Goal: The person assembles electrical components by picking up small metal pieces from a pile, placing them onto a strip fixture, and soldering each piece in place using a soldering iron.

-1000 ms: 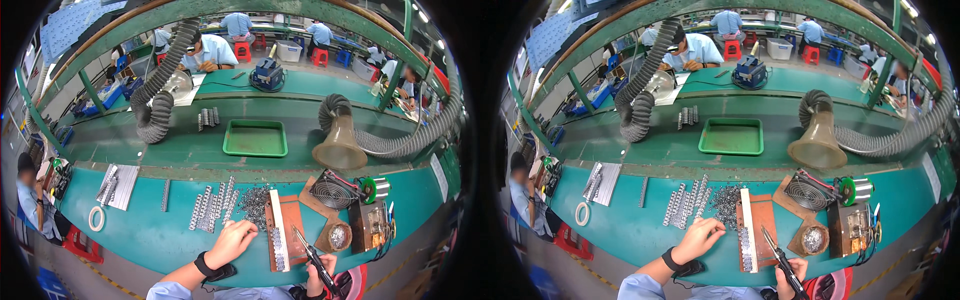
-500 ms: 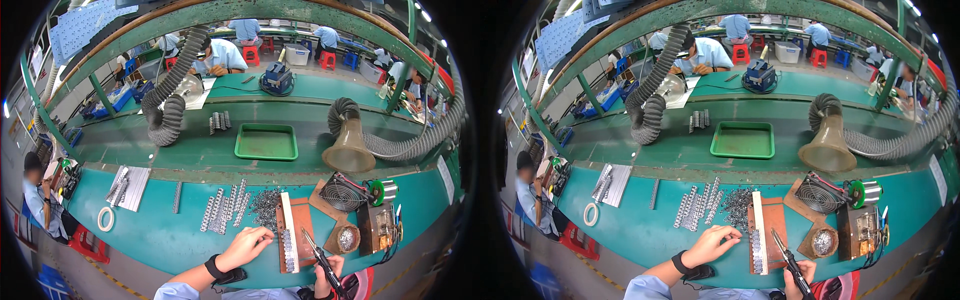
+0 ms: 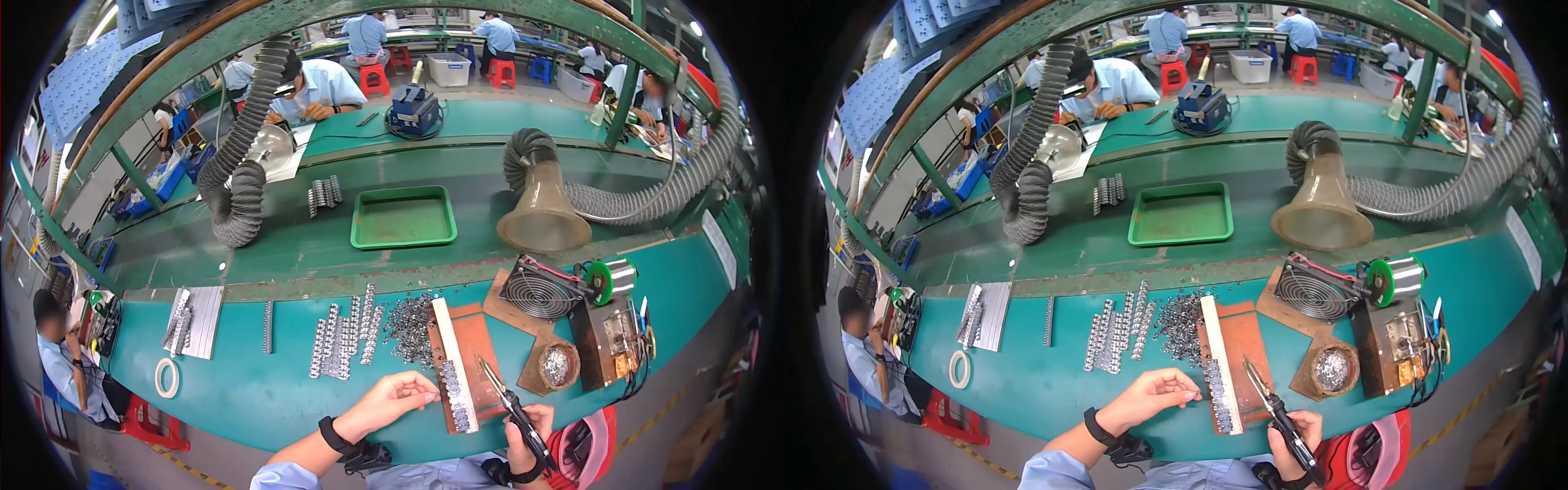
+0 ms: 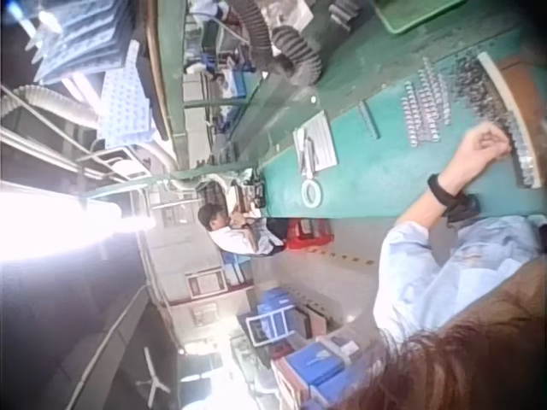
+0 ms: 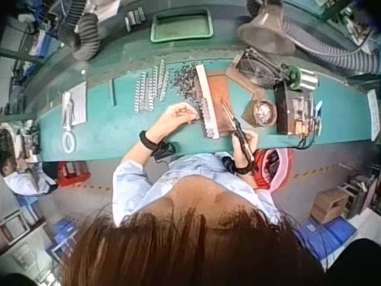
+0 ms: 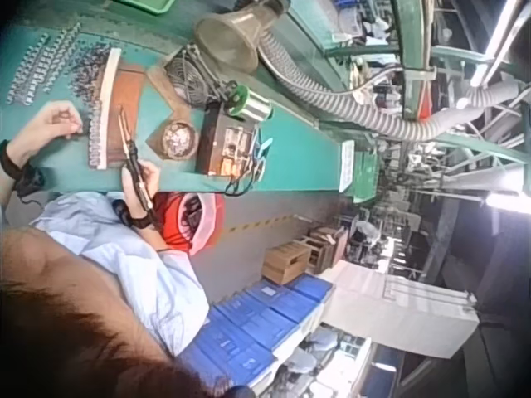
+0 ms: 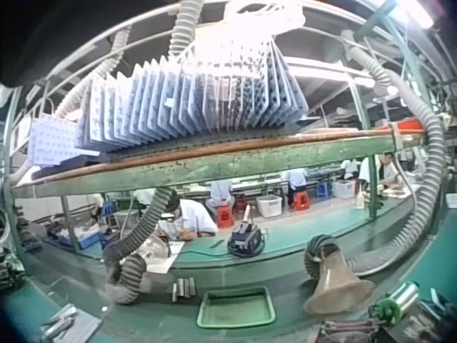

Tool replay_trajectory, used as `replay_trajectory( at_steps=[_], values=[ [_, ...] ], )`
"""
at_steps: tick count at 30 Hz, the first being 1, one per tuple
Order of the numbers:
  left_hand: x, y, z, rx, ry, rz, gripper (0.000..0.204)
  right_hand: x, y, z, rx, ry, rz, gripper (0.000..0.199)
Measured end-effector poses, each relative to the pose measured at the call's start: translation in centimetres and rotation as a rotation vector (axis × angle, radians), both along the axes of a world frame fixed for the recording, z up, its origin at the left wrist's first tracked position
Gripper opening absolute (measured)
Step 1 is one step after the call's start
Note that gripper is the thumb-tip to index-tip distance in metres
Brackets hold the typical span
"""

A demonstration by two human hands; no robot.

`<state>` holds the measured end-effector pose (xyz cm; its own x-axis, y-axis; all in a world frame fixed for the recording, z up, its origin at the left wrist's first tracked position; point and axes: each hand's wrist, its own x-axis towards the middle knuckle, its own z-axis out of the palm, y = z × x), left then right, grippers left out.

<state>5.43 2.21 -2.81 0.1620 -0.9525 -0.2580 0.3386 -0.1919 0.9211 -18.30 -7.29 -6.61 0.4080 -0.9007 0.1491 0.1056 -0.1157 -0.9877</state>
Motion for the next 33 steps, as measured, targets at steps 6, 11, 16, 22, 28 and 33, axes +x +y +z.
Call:
replay_trajectory(
  at_steps=[6, 11, 16, 22, 28, 33],
  values=[
    [-0.2, -0.4, 0.1, 0.015, 0.060, 0.065, 0.010, -0.4, 0.3, -0.9, -0.080, -0.026, 0.047, 0.044],
    [-0.7, 0.0, 0.0, 0.017, 0.104, 0.133, 0.010, -0.2, 0.0, -1.1, -0.185, -0.017, 0.058, 0.046],
    [-1.7, 0.0, 0.3, 0.028, 0.133, 0.139, 0.011, -0.2, -0.2, -1.5, -0.206, -0.028, 0.048, 0.046],
    [-2.0, -0.1, -0.5, 0.020, 0.153, 0.157, 0.010, -0.4, -0.4, -1.4, -0.272, -0.038, 0.083, 0.045],
    [-2.7, -0.3, -1.0, 0.008, 0.157, 0.152, 0.008, -0.1, -0.3, -1.6, -0.237, -0.117, 0.001, 0.043],
    [-2.6, -0.3, -1.0, 0.008, 0.150, 0.163, 0.008, -0.1, -0.3, -1.0, -0.356, -0.049, -0.017, 0.043]
  ],
)
